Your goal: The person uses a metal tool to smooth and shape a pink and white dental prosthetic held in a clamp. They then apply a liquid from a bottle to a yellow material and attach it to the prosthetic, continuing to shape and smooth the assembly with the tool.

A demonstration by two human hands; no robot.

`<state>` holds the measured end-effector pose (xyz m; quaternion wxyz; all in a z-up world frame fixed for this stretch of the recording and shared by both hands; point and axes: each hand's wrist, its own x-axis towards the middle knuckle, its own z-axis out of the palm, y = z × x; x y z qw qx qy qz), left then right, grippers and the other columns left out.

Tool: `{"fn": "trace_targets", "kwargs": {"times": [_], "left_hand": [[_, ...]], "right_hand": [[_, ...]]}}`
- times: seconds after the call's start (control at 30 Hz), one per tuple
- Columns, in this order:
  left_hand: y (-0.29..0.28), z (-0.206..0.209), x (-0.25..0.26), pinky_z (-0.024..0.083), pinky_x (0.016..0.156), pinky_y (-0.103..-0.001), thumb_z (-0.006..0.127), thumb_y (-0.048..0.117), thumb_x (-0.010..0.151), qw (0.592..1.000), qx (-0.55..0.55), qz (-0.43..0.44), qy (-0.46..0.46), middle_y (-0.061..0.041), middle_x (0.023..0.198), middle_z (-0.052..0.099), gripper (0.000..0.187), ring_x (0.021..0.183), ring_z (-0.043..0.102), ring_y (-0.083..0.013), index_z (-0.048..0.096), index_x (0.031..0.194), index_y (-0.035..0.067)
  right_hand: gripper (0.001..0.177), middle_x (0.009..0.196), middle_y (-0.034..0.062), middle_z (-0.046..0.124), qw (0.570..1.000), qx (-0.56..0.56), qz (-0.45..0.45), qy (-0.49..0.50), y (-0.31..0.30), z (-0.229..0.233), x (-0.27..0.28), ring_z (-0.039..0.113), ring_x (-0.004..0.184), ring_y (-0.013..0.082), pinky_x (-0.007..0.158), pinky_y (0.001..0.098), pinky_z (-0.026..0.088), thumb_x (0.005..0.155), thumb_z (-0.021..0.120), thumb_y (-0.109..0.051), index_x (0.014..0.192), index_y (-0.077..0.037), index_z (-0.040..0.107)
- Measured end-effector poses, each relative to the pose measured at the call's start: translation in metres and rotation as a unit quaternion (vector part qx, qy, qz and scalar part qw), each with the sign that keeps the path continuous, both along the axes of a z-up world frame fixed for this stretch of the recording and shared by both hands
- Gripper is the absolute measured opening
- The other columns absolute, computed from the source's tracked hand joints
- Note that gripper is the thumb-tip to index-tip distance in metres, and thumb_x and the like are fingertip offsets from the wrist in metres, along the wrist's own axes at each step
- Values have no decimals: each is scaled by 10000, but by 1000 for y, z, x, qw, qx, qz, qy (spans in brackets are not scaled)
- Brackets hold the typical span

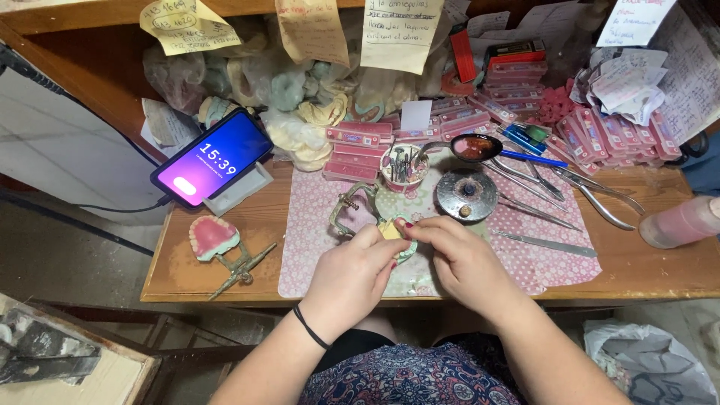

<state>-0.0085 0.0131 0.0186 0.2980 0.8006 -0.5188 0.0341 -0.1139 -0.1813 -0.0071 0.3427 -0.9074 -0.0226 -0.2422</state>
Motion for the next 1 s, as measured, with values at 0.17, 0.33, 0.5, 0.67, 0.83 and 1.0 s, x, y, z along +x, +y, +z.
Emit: {"fn": "trace_targets", "kwargs": {"times": [0.17,0.33,0.5,0.67,0.83,1.0], "left_hand": [[0,-1,2,600,645,-376,618,152,931,999,5,-20,-29,13,912,611,254,709,731,-294,748,1139,218],[-2,3,8,577,595,-410,572,191,946,995,41,-54,-67,6,897,550,205,655,701,-311,716,1091,220],[-3,4,7,561,553,-434,575,184,923,989,61,-62,-121,-9,891,521,203,621,695,-316,678,1094,221],[1,-6,4,559,563,-391,577,190,931,990,50,-39,-126,16,898,532,278,639,697,-273,700,1175,239],[0,-10,0,544,539,-374,574,179,923,985,30,-24,-167,6,914,530,327,616,674,-255,714,1217,216],[-1,-8,4,528,515,-359,586,153,917,972,38,-39,-229,2,878,523,327,574,659,-229,727,1211,173]], "right_hand": [[497,1160,103,754,1000,11,-3,2,1,4,0,734,1064,362,910,482,586,837,491,106,1196,-125,746],[510,1159,105,754,1000,20,-3,9,1,7,-1,732,1063,366,917,481,584,838,477,106,1206,-119,749],[520,1164,102,759,999,35,-6,19,-1,11,-1,733,1066,365,923,488,583,839,474,107,1214,-122,751],[548,1171,91,759,999,45,-3,24,-1,9,-1,732,1072,354,930,485,582,822,473,110,1225,-132,755],[570,1185,91,756,998,52,3,34,-4,8,-1,731,1081,347,949,485,574,809,458,120,1230,-125,752],[569,1175,113,757,998,53,0,31,-3,11,-1,728,1074,367,931,500,577,807,452,124,1232,-110,749]]}}
